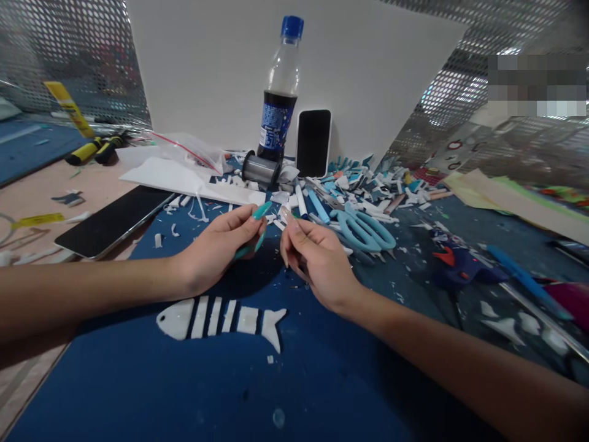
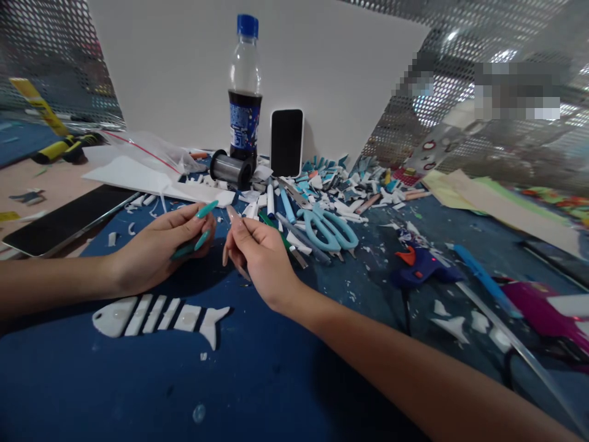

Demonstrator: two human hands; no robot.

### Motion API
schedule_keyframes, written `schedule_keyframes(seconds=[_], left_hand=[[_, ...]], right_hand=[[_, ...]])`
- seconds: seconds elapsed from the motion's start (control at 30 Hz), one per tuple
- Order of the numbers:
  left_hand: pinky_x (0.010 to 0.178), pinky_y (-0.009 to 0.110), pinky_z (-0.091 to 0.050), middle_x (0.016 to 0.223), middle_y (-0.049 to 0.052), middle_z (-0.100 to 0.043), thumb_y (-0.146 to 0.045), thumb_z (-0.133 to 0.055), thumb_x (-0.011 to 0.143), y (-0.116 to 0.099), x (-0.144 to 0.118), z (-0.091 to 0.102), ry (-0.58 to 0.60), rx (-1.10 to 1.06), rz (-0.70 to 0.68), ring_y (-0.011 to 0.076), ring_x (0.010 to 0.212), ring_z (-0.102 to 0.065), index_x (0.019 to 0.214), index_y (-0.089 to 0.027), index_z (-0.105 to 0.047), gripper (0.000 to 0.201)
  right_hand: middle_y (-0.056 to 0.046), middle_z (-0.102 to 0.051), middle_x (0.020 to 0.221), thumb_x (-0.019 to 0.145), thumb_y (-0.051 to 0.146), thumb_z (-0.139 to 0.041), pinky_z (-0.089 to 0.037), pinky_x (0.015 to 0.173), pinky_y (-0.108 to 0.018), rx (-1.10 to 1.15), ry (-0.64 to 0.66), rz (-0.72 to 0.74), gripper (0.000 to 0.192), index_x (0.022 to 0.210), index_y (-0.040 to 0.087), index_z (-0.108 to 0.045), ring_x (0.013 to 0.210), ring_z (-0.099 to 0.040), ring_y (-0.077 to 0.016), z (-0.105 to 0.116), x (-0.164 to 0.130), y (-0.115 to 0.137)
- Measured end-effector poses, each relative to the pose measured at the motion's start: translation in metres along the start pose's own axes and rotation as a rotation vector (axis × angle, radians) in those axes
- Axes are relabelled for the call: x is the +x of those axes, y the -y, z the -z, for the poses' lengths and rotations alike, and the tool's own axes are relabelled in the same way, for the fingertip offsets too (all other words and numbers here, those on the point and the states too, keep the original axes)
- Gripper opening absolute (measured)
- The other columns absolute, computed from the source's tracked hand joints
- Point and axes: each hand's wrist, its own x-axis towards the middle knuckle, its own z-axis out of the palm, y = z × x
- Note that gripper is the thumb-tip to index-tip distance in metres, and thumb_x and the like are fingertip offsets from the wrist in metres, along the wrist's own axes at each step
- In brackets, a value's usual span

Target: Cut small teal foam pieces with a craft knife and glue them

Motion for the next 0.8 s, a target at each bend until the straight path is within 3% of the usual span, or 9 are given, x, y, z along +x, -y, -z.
schedule_keyframes(seconds=[0.17, 0.47, 0.63, 0.8], left_hand=[[0.051, 0.015, -0.031, 0.061, -0.004, -0.037, -0.025, -0.045, 0.09, 0.0012, -0.0016, 0.0017, 0.011, 0.051, -0.093, 0.0056, 0.053, -0.031, 0.067, -0.016, -0.046, 0.025], [0.051, 0.014, -0.033, 0.063, -0.005, -0.04, -0.024, -0.046, 0.09, 0.0028, 0.0058, 0.0031, -0.033, 0.008, -0.007, 0.0048, 0.053, -0.035, 0.07, -0.016, -0.048, 0.021], [0.051, 0.013, -0.033, 0.061, -0.005, -0.042, -0.022, -0.049, 0.089, 0.0029, 0.0058, 0.0028, -0.029, -0.032, 0.005, 0.0044, 0.052, -0.036, 0.07, -0.016, -0.05, 0.019], [0.052, 0.013, -0.034, 0.059, -0.005, -0.043, -0.023, -0.051, 0.088, 0.0031, 0.0068, 0.0032, -0.019, -0.043, -0.01, 0.0039, 0.052, -0.038, 0.069, -0.015, -0.051, 0.02]], right_hand=[[0.005, -0.045, 0.041, 0.09, 0.027, -0.045, -0.019, 0.032, -0.017, 0.062, 0.024, -0.027, 0.037, 0.054, 0.017, -0.047, 0.032, -0.031, -0.0039, 0.0022, -0.0003, -0.0006], [0.004, -0.038, 0.036, 0.088, 0.021, -0.045, -0.024, 0.047, -0.023, 0.354, 0.166, -0.068, 0.044, 0.044, 0.016, -0.047, 0.04, -0.028, -0.007, 0.0046, 0.0025, 0.0011], [0.003, -0.036, 0.036, 0.09, 0.018, -0.039, -0.022, 0.048, -0.024, 0.387, 0.256, -0.131, 0.047, 0.044, 0.016, -0.048, 0.04, -0.025, -0.0085, 0.005, 0.0037, 0.0025], [0.005, -0.035, 0.036, 0.089, 0.022, -0.044, -0.024, 0.048, -0.024, 0.38, 0.262, -0.134, 0.043, 0.046, 0.017, -0.047, 0.04, -0.025, -0.0081, 0.0054, 0.0029, 0.0014]])
